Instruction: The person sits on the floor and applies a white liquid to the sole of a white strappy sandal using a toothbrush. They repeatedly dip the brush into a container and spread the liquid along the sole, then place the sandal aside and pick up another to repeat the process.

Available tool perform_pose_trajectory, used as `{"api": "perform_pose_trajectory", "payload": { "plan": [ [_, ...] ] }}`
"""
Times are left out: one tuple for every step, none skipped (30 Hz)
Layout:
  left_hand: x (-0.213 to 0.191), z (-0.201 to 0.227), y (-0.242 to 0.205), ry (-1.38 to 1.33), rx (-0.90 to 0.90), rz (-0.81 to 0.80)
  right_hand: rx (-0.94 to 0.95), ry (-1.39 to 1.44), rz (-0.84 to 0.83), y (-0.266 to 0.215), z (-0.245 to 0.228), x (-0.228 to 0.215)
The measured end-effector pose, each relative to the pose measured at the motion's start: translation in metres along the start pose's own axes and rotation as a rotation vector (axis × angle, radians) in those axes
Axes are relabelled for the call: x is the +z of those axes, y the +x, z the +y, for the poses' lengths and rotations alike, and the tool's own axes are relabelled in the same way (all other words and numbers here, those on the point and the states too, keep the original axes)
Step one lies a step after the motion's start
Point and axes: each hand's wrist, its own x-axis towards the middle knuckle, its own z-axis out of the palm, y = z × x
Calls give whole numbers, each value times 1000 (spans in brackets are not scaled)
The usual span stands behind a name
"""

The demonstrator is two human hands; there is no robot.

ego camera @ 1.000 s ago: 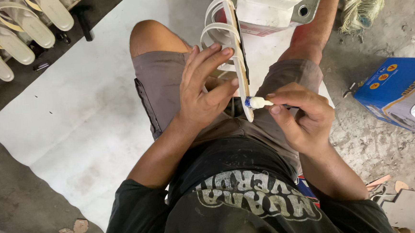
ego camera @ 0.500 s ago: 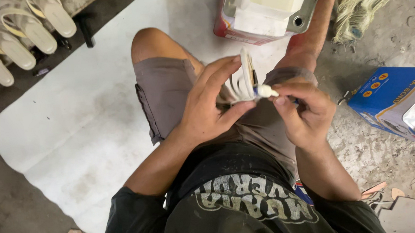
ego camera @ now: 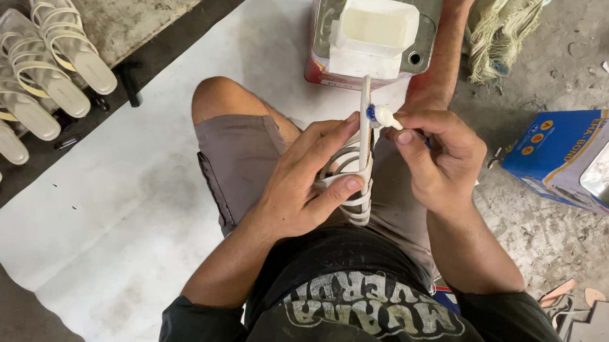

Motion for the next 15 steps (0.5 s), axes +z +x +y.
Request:
{"api": "perform_pose_trajectory", "payload": {
  "plan": [
    [-1, 2, 0, -13, -1, 1, 11, -29, 9, 0, -1, -1],
    [-1, 4, 1, -26, -3, 3, 10, -31, 2, 0, -1, -2],
    [-1, 5, 1, -39, -4, 4, 9, -34, -4, 0, -1, -3],
    [-2, 6, 2, -37, 9, 10, 8, -37, -10, 0, -2, -4],
    [-3, 7, 3, -35, 23, 15, -6, -65, -17, 1, -2, -5],
    [-3, 8, 4, -31, 25, 17, -19, -93, -26, 1, -3, -6],
    [-4, 9, 4, -27, 28, 20, -33, -121, -34, 2, -3, -7],
    [-5, 11, 4, -20, 21, 21, -34, -120, -44, 3, -4, -8],
    [-7, 12, 4, -14, 14, 22, -35, -119, -55, 4, -6, -9],
    [-7, 13, 4, -29, 17, 29, -35, -118, -67, 4, -7, -9],
    [-7, 14, 5, -45, 20, 35, -67, -125, -81, 5, -8, -10],
    [-7, 15, 5, -61, 15, 41, -101, -132, -96, 7, -9, -11],
    [-7, 16, 6, -77, 11, 46, -117, -141, -105, 9, -10, -11],
    [-7, 17, 6, -96, -5, 49, -132, -151, -113, 10, -11, -12],
    [-6, 18, 6, -102, -16, 52, -129, -164, -115, 10, -12, -14]
  ]
}}
